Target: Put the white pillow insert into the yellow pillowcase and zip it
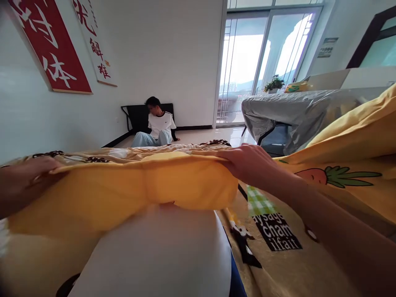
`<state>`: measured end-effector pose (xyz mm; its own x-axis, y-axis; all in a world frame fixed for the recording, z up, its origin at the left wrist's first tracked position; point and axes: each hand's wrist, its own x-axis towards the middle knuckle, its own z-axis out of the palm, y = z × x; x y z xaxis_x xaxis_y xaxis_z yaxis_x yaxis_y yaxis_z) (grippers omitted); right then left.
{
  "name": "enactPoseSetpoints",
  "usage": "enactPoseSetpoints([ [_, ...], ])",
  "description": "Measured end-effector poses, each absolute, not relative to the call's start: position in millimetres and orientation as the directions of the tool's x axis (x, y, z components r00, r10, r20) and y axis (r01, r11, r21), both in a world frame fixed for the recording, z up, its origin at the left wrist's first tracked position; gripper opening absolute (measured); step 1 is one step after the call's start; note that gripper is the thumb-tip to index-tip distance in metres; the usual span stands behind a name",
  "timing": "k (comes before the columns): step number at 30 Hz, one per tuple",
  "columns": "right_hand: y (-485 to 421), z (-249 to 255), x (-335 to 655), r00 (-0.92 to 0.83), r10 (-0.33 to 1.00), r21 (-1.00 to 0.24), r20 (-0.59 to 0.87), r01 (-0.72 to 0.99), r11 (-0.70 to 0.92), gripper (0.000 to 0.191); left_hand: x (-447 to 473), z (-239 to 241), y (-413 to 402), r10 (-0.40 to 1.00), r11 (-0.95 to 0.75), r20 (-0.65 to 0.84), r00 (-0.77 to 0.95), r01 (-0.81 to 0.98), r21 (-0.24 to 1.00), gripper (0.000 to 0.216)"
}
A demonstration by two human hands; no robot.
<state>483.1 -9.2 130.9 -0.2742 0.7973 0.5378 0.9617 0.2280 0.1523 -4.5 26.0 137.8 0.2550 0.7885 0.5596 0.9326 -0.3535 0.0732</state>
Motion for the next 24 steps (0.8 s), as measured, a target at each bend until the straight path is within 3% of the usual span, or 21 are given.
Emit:
enactPoseSetpoints([
  [3,53,145,453,-0.178,0.883,0.273,0.434,0.960,0.059,0.036,34,160,59,0.830,-0.231,0.508,0.229,0.971,-0.060,0.062],
  [9,149,107,445,-0.071,0.907,0.161,0.415,0.987,0.004,0.028,75,127,155,0.820,-0.074,0.557,0.130,0.990,-0.122,0.042],
  [12,165,87,439,-0.055,0.937,0.143,0.346,0.990,0.006,0.023,88,100,179,0.802,-0.094,0.586,0.114,0.993,-0.065,0.034],
  [15,154,70,418,-0.065,0.907,0.040,0.417,0.998,0.053,0.030,109,75,168,0.740,-0.362,0.619,0.262,0.931,0.039,0.045],
  [18,135,44,390,-0.265,0.858,-0.156,0.439,0.919,0.363,0.041,130,44,147,0.737,-0.653,0.368,0.567,0.737,0.174,0.047],
  [21,128,10,379,-0.409,0.865,-0.268,0.289,0.833,0.484,0.052,135,9,141,0.791,-0.611,0.167,0.589,0.742,0.277,0.047],
  [24,127,-14,398,-0.262,0.936,-0.365,0.234,0.869,0.335,0.056,114,-16,143,0.892,-0.448,0.218,0.396,0.840,0.305,0.049],
])
